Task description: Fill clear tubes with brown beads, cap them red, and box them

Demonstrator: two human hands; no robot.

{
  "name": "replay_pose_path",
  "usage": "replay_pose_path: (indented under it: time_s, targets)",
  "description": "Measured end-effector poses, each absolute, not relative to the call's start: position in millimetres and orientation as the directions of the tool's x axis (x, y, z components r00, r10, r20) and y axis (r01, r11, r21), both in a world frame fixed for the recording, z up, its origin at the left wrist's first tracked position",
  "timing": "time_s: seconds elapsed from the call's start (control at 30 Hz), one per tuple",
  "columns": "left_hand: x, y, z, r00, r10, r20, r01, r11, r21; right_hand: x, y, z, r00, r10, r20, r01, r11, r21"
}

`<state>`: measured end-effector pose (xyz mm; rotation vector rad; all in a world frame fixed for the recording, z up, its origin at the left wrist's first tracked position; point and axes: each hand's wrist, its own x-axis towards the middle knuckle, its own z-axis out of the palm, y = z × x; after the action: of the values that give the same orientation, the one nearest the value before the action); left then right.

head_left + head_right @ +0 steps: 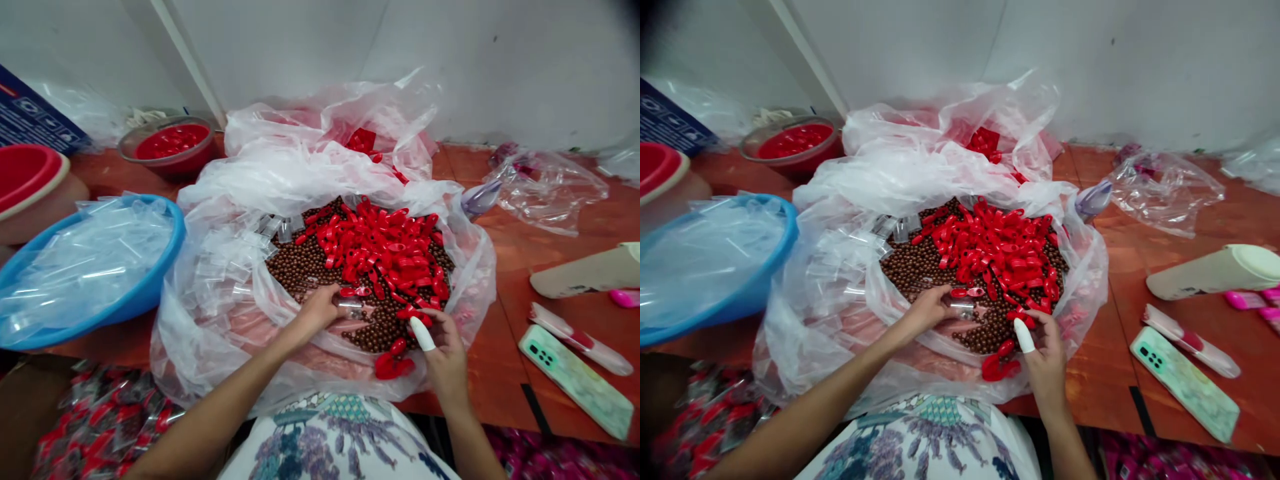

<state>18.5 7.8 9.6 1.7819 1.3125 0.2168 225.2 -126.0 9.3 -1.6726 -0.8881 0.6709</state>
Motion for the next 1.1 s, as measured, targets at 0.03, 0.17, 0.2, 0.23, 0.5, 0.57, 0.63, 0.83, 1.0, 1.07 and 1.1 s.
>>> replay_pose_path:
  time_s: [0.03,0.17,0.2,0.23,0.5,0.57,0.63,0.83,1.0,1.07,1.1]
  targets:
    - [26,5,9,0.438,0.835,-0.333,0.687,-0.072,0.723,225,-127,10,0.570,0.820,-0.042,0.154,-0.157,-0.976]
    - [51,-4,7,0.475,0.820,-0.320,0.661,-0.093,0.745,226,-128,14,0.572,0.816,-0.085,0.158,-0.211,-0.965]
    - [55,-6,6,0.485,0.811,-0.326,0.648,-0.084,0.757,226,-128,15,0.567,0.821,-0.065,0.203,-0.215,-0.955]
    - [59,-7,4,0.491,0.808,-0.327,0.633,-0.072,0.771,227,-128,15,0.562,0.827,-0.039,0.246,-0.212,-0.946]
    - [69,-17,-18,0.465,0.798,-0.384,0.304,0.264,0.915,232,-128,11,0.548,0.836,-0.023,0.282,-0.211,-0.936]
    - [66,-17,-19,0.482,0.741,-0.468,0.155,0.454,0.878,231,-127,11,0.555,0.831,-0.025,0.283,-0.217,-0.934]
    - [61,-18,-15,0.506,0.694,-0.513,0.041,0.575,0.817,229,-125,13,0.545,0.838,-0.022,0.293,-0.215,-0.932]
    - [34,-25,10,0.479,0.669,-0.568,-0.055,0.669,0.741,221,-116,16,0.455,0.885,0.100,0.469,-0.142,-0.872]
    - [11,-32,26,0.369,0.733,-0.571,-0.136,0.650,0.747,217,-107,10,0.177,0.941,0.287,0.778,0.045,-0.626]
    - [4,-34,29,0.329,0.762,-0.558,-0.142,0.625,0.768,214,-103,9,0.092,0.946,0.310,0.848,0.089,-0.523]
    - [1,-34,30,0.319,0.770,-0.553,-0.138,0.615,0.776,211,-101,8,0.067,0.950,0.306,0.861,0.100,-0.498]
